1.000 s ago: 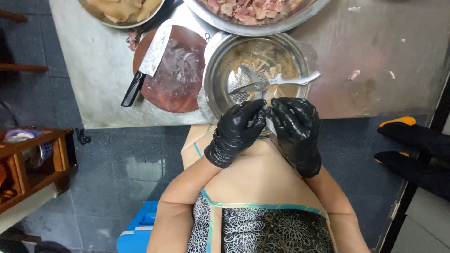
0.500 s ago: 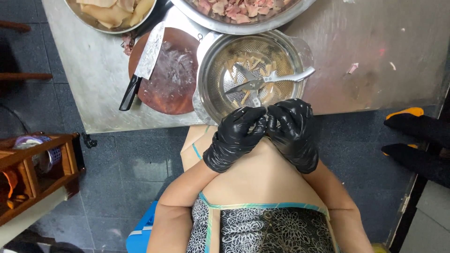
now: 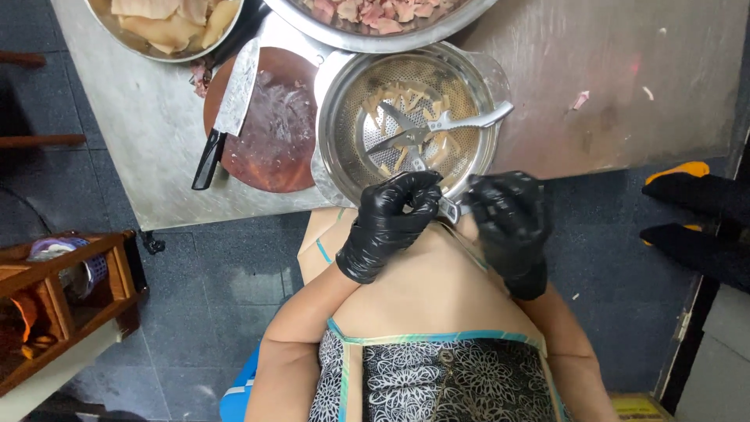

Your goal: Using kitchen shears to cut thin pieces of meat or skin into narrow strips on a wooden cutting board.

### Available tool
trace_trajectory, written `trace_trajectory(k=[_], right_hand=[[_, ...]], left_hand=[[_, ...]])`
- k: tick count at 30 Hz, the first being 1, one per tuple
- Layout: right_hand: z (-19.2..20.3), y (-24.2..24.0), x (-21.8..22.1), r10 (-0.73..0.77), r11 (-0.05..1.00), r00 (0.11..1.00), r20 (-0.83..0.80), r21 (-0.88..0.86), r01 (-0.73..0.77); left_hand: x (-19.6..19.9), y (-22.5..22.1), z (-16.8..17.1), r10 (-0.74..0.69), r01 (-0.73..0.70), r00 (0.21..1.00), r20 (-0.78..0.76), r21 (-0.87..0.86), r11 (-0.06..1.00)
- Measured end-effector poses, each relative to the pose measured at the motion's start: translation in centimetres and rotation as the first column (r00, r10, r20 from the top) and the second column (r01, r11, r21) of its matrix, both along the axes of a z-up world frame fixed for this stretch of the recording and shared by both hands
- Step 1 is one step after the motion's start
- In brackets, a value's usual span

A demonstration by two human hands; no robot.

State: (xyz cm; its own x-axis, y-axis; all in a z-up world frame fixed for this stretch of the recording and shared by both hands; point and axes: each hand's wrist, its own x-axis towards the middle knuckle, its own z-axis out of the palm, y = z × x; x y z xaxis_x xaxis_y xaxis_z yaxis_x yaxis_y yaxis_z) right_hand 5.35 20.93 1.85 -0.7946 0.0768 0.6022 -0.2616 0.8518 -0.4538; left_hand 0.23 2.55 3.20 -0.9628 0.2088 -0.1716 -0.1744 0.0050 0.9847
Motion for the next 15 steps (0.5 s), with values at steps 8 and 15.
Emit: trace_trajectory(k=[8,15], right_hand=[[-0.2,-0.9,-0.9,-0.024,1.0,1.0,-0.014,-0.012,0.024],[-0.5,-1.1,-1.2,-0.04,0.999,0.999,-0.011,-0.018,0.039]], left_hand=[[0.0,1.1,1.9,-0.033,0.035,0.968,-0.249,0.001,0.999],[0.3,0.8,1.5,-0.086,0.072,0.955,-0.284,-0.061,0.996]])
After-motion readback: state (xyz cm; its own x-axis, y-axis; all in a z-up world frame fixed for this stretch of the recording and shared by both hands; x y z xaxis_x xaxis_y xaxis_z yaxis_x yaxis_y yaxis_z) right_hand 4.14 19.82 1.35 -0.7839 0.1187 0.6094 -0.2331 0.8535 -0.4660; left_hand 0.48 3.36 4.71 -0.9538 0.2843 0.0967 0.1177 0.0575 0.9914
